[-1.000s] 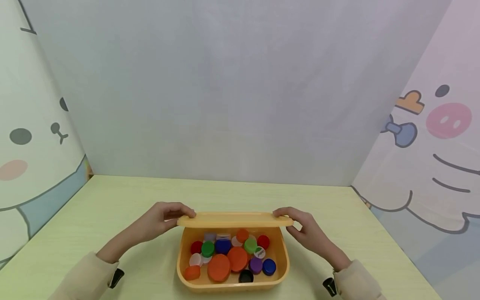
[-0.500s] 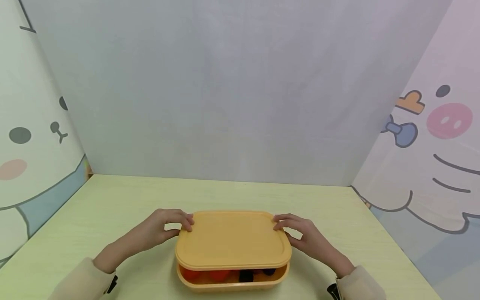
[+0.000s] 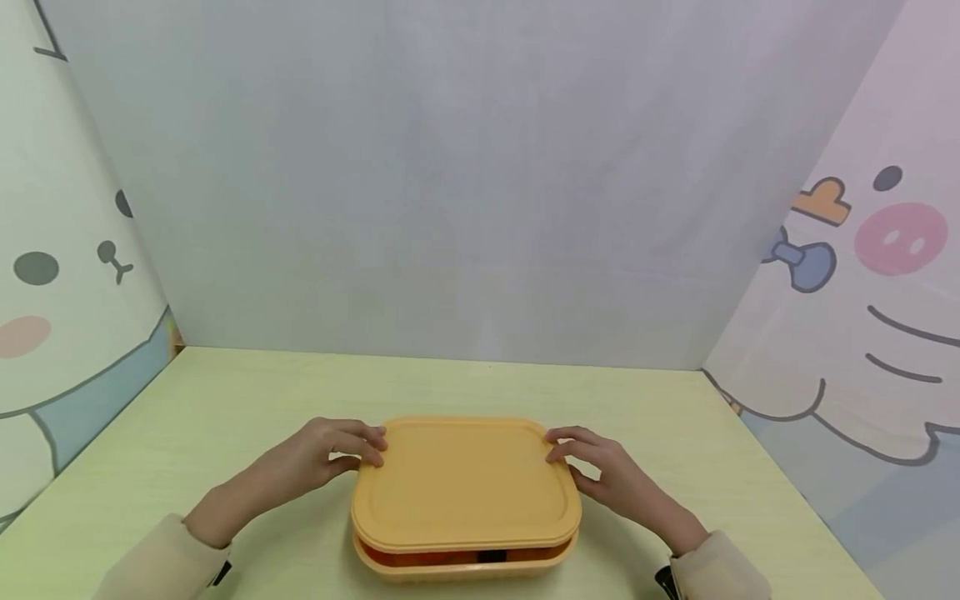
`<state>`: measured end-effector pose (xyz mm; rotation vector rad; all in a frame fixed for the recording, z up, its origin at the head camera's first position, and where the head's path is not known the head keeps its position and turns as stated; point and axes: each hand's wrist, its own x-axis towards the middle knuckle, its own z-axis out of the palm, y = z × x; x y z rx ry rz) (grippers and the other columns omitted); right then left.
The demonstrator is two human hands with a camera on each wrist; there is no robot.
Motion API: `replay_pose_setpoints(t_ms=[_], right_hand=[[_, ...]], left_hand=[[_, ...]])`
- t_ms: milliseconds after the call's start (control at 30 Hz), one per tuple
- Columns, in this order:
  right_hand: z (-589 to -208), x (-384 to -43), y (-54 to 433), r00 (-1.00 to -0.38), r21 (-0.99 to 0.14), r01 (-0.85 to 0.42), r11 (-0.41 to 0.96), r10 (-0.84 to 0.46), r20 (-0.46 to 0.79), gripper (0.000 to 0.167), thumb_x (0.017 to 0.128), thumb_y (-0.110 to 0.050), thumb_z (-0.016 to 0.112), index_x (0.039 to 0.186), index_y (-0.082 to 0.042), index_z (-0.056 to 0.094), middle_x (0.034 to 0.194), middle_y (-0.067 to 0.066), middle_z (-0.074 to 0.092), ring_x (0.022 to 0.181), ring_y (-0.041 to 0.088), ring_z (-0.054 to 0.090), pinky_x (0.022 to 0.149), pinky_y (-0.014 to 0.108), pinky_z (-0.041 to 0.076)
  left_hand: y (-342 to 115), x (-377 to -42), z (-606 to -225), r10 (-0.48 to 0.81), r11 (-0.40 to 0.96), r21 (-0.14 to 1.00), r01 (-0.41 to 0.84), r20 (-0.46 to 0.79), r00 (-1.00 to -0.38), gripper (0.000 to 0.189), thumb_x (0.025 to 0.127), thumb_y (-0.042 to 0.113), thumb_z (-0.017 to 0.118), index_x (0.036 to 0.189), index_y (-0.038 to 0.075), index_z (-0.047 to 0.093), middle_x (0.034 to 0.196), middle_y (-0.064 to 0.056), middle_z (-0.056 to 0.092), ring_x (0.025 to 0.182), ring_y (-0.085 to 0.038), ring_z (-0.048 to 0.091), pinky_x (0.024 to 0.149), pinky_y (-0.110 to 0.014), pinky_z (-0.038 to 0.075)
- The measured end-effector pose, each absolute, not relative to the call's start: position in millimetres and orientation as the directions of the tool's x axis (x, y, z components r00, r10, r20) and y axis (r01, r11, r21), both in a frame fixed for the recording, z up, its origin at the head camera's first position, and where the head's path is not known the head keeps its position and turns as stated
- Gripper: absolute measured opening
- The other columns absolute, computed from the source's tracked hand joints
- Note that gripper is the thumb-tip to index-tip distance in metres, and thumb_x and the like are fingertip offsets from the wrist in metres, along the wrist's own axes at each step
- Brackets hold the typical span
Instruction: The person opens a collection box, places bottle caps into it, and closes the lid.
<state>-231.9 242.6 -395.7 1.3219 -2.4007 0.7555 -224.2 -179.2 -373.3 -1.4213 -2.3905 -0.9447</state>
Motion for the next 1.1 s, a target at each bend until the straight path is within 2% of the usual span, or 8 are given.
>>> replay_pose_setpoints(t_ms=[267, 433, 600, 667, 733, 800, 900, 1100], right_hand=[[-394.7, -230.6, 239.6, -0.509, -0.277, -0.86, 0.428, -0.694, 0.509, 0.044, 0.071, 0.012, 0.068, 0.101, -0.02, 0.061, 0.119, 0.008, 0.056, 0.106, 0.023, 0.058, 0.087, 0.013, 0.044], [-393.1, -231.0, 237.3, -0.498, -0.257, -0.866, 0.429, -0.685, 0.532, 0.053, 0.066, 0.023, 0.06, 0.099, -0.018, 0.062, 0.116, 0.007, 0.057, 0.104, 0.023, 0.059, 0.076, 0.018, 0.048], [-394.1, -232.0, 232.7, -0.539, -0.271, -0.839, 0.472, -0.657, 0.527, 0.043, 0.076, 0.017, 0.057, 0.109, -0.011, 0.06, 0.118, 0.005, 0.057, 0.109, 0.02, 0.056, 0.086, 0.021, 0.047], [-395.3, -231.9, 229.8, -0.577, -0.295, -0.814, 0.5, -0.644, 0.502, 0.038, 0.082, 0.009, 0.057, 0.117, -0.007, 0.057, 0.122, 0.006, 0.055, 0.114, 0.02, 0.053, 0.091, 0.024, 0.045], [-396.2, -231.5, 226.6, -0.617, -0.321, -0.785, 0.529, -0.633, 0.467, 0.037, 0.087, 0.002, 0.055, 0.124, -0.006, 0.052, 0.127, 0.008, 0.052, 0.119, 0.021, 0.051, 0.093, 0.029, 0.045], [-396.6, -230.7, 223.7, -0.665, -0.358, -0.747, 0.56, -0.619, 0.417, 0.039, 0.09, -0.004, 0.052, 0.129, -0.005, 0.047, 0.132, 0.009, 0.049, 0.123, 0.023, 0.047, 0.095, 0.036, 0.044], [-395.6, -228.9, 219.9, -0.737, -0.435, -0.672, 0.599, -0.598, 0.316, 0.046, 0.093, -0.01, 0.049, 0.137, -0.007, 0.037, 0.139, 0.011, 0.041, 0.129, 0.025, 0.04, 0.098, 0.045, 0.04], [-392.7, -223.2, 217.0, -0.815, -0.543, -0.54, 0.643, -0.562, 0.144, 0.053, 0.097, -0.022, 0.043, 0.145, -0.017, 0.022, 0.148, 0.009, 0.027, 0.137, 0.024, 0.026, 0.105, 0.05, 0.029]], left_hand=[[-179.0, -221.3, -370.9, 0.731, 0.348, 0.38, 0.857, 0.463, -0.502, 0.035, 0.072, -0.007, 0.068, 0.096, 0.018, 0.071, 0.103, 0.001, 0.066, 0.104, -0.024, 0.062, 0.08, -0.014, 0.049], [-179.0, -219.5, -371.5, 0.745, 0.381, 0.343, 0.859, 0.436, -0.505, 0.034, 0.073, -0.007, 0.068, 0.096, 0.018, 0.07, 0.105, 0.002, 0.065, 0.103, -0.022, 0.062, 0.079, -0.016, 0.05], [-178.4, -219.7, -374.6, 0.728, 0.403, 0.295, 0.866, 0.47, -0.499, 0.043, 0.071, -0.011, 0.067, 0.104, 0.017, 0.064, 0.108, 0.004, 0.063, 0.102, -0.016, 0.061, 0.08, -0.023, 0.051], [-175.8, -220.4, -376.8, 0.698, 0.433, 0.301, 0.85, 0.484, -0.527, 0.044, 0.074, -0.011, 0.065, 0.109, 0.015, 0.062, 0.111, 0.004, 0.062, 0.104, -0.014, 0.059, 0.081, -0.026, 0.051], [-171.7, -221.0, -379.8, 0.651, 0.487, 0.341, 0.804, 0.472, -0.595, 0.041, 0.079, -0.004, 0.063, 0.116, 0.014, 0.059, 0.117, 0.004, 0.06, 0.108, -0.014, 0.057, 0.084, -0.029, 0.05], [-166.9, -221.6, -383.0, 0.603, 0.541, 0.403, 0.738, 0.426, -0.675, 0.037, 0.087, 0.01, 0.06, 0.123, 0.012, 0.054, 0.124, 0.001, 0.057, 0.115, -0.018, 0.054, 0.089, -0.035, 0.048], [-160.8, -221.8, -386.5, 0.555, 0.597, 0.493, 0.632, 0.316, -0.77, 0.046, 0.093, 0.029, 0.05, 0.132, 0.006, 0.045, 0.133, -0.008, 0.051, 0.122, -0.026, 0.048, 0.095, -0.043, 0.043], [-155.3, -220.7, -386.7, 0.546, 0.605, 0.555, 0.571, 0.232, -0.805, 0.051, 0.096, 0.031, 0.044, 0.133, -0.004, 0.041, 0.134, -0.019, 0.047, 0.123, -0.035, 0.046, 0.096, -0.047, 0.04]])
